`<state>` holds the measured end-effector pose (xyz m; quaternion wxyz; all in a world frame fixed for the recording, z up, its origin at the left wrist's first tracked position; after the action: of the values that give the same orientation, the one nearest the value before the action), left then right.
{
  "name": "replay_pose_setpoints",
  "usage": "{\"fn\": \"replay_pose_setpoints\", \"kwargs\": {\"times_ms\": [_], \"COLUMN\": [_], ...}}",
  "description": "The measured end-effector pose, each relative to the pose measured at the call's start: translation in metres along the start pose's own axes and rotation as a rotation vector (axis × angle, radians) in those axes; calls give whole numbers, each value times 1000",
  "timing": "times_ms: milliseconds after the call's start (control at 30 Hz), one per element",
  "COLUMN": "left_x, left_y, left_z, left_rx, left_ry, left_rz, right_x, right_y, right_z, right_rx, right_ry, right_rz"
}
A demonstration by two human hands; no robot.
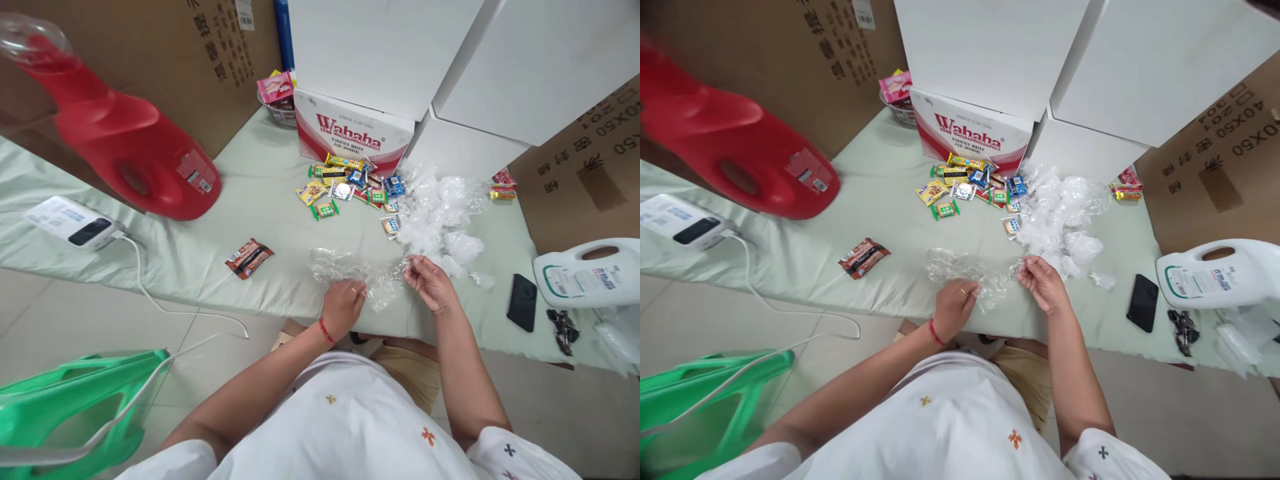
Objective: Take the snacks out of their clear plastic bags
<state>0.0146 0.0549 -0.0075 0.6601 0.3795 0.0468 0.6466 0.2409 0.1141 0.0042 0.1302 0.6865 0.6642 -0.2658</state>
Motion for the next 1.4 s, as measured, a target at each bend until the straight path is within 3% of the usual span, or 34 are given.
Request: {"fn": "replay_pose_setpoints", "kwargs": {"times_ms": [100, 167, 333, 433, 567, 667, 767, 833, 933, 1000, 1033, 1100, 1200, 1300, 1400], "left_x": [9, 12, 17, 17, 18, 22, 23, 24, 20, 10, 7, 12, 18, 16, 12], "left_y": [12, 16, 10, 9, 44, 80, 107, 118, 142, 154, 154, 146, 108, 73, 54], "left_z": [-20, -24, -8, -1, -13, -30, -57, -82, -103, -95, -85, -57, -21, -26, -33], "left_rx": [-205, -315, -470, -629, -875, -992, -955, -798, -358, -130, -65, 20, 124, 213, 241], "left_ry": [321, 442, 490, 542, 698, 776, 822, 824, 745, 644, 550, 234, -269, -414, -502], "left_rz": [149, 214, 267, 257, 243, 54, -77, -14, 330, 543, 567, 432, -22, -341, -462], "right_x": [-13, -24, -28, -17, -11, -8, -5, 0, 11, 18, 20, 23, 25, 28, 34], "right_y": [4, -2, -49, -66, -43, -16, 0, -2, -14, -22, -25, -31, -33, -30, -22], "right_z": [1, 15, 66, 64, 30, 10, 2, 4, 16, 21, 23, 22, 18, 15, 16], "right_rx": [67, 72, 47, 37, 147, 117, -49, -150, -247, -278, -287, -305, -351, -405, -436], "right_ry": [153, 198, 88, 132, 219, 123, 48, 25, 13, 29, 45, 73, 83, 72, 71], "right_rz": [79, 147, 174, 179, 196, 150, 125, 89, 93, 119, 122, 99, 40, 3, -10]}}
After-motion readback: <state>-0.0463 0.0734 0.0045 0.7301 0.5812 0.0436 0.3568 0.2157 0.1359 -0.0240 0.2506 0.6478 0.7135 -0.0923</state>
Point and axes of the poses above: each hand's wrist, its own x-axis towards the middle knuckle, its own y-axis out of the back of the hand, z = x × y, the point moved 7 cm from there along x, towards the middle knuckle, and after that the axes turned 9 degrees about -y, right-handed, at the moved point
